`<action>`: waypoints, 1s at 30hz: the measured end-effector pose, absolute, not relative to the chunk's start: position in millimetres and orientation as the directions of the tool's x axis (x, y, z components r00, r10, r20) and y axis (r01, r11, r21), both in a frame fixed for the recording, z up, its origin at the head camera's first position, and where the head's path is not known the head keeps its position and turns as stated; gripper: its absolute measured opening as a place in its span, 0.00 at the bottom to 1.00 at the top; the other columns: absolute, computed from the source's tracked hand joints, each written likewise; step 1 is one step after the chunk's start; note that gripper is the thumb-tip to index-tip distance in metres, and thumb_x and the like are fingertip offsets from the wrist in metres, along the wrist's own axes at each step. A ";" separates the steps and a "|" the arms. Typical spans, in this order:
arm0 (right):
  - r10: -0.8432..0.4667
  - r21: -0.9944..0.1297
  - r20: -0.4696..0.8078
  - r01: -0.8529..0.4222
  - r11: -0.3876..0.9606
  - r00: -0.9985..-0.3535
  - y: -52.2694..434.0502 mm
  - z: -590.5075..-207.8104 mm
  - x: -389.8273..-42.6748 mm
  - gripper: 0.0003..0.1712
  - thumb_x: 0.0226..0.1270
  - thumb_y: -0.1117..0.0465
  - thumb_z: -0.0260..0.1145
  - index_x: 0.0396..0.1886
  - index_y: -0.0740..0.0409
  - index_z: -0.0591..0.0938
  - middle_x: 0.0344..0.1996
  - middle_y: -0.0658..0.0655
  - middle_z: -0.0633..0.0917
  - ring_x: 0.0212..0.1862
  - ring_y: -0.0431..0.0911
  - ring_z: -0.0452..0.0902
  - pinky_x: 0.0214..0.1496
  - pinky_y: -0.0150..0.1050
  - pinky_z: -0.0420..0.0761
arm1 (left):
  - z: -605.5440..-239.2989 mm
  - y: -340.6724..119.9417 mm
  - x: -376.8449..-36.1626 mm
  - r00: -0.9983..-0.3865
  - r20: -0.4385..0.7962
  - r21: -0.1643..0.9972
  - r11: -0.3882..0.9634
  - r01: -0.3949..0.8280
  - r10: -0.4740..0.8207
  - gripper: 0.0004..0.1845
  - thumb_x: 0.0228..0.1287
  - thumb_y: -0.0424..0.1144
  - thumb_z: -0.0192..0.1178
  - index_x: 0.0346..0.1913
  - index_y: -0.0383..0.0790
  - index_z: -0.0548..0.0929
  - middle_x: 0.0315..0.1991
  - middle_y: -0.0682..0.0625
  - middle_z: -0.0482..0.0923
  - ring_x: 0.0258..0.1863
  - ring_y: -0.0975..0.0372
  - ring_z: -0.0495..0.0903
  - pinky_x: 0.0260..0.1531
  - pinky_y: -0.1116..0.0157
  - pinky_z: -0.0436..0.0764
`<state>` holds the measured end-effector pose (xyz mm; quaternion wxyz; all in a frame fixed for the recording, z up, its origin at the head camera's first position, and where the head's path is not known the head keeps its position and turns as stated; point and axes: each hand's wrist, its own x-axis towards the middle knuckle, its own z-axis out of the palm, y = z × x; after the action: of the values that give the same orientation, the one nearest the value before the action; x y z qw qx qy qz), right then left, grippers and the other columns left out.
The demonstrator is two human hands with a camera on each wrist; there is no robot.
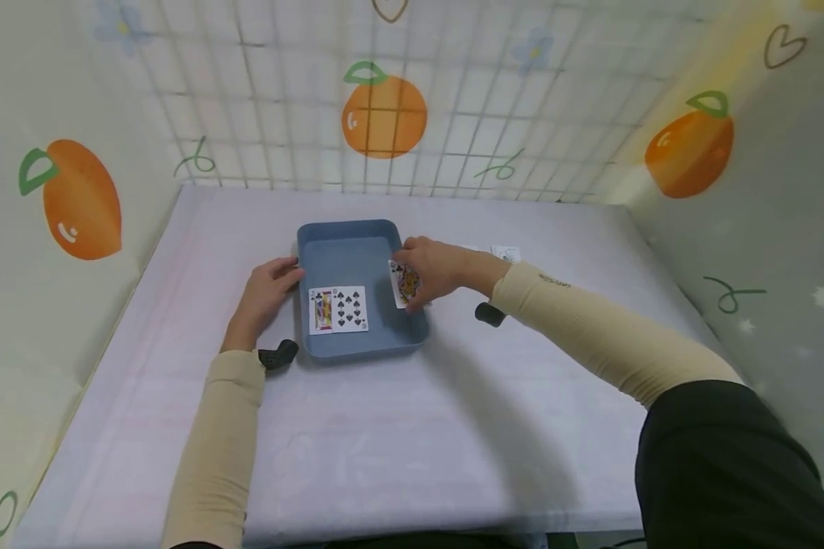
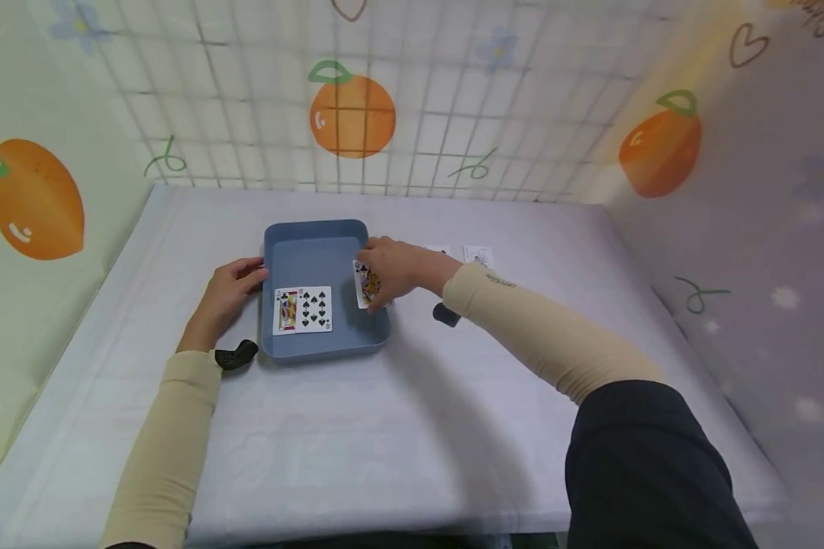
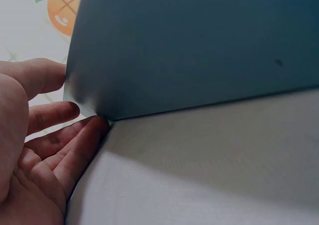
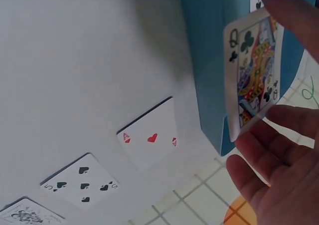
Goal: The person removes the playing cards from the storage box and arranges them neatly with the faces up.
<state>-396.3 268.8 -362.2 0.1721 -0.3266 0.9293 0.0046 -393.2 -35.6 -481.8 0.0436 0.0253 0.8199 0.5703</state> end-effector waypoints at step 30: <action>-0.570 -0.100 -0.322 -0.572 0.814 -0.756 322.0 -372.8 -389.8 0.53 0.49 0.43 0.80 0.69 0.64 0.69 0.56 0.62 0.73 0.56 0.52 0.68 0.61 0.44 0.74 | -479.2 -33.0 -386.8 -0.994 -0.075 0.917 0.397 -0.037 0.080 0.30 0.73 0.48 0.56 0.71 0.35 0.68 0.70 0.39 0.67 0.71 0.49 0.63 0.70 0.52 0.62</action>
<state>-389.8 322.0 -372.8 0.1708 -0.3047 0.9370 0.0024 -386.8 -33.0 -479.2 0.0532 0.0129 0.8341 0.5489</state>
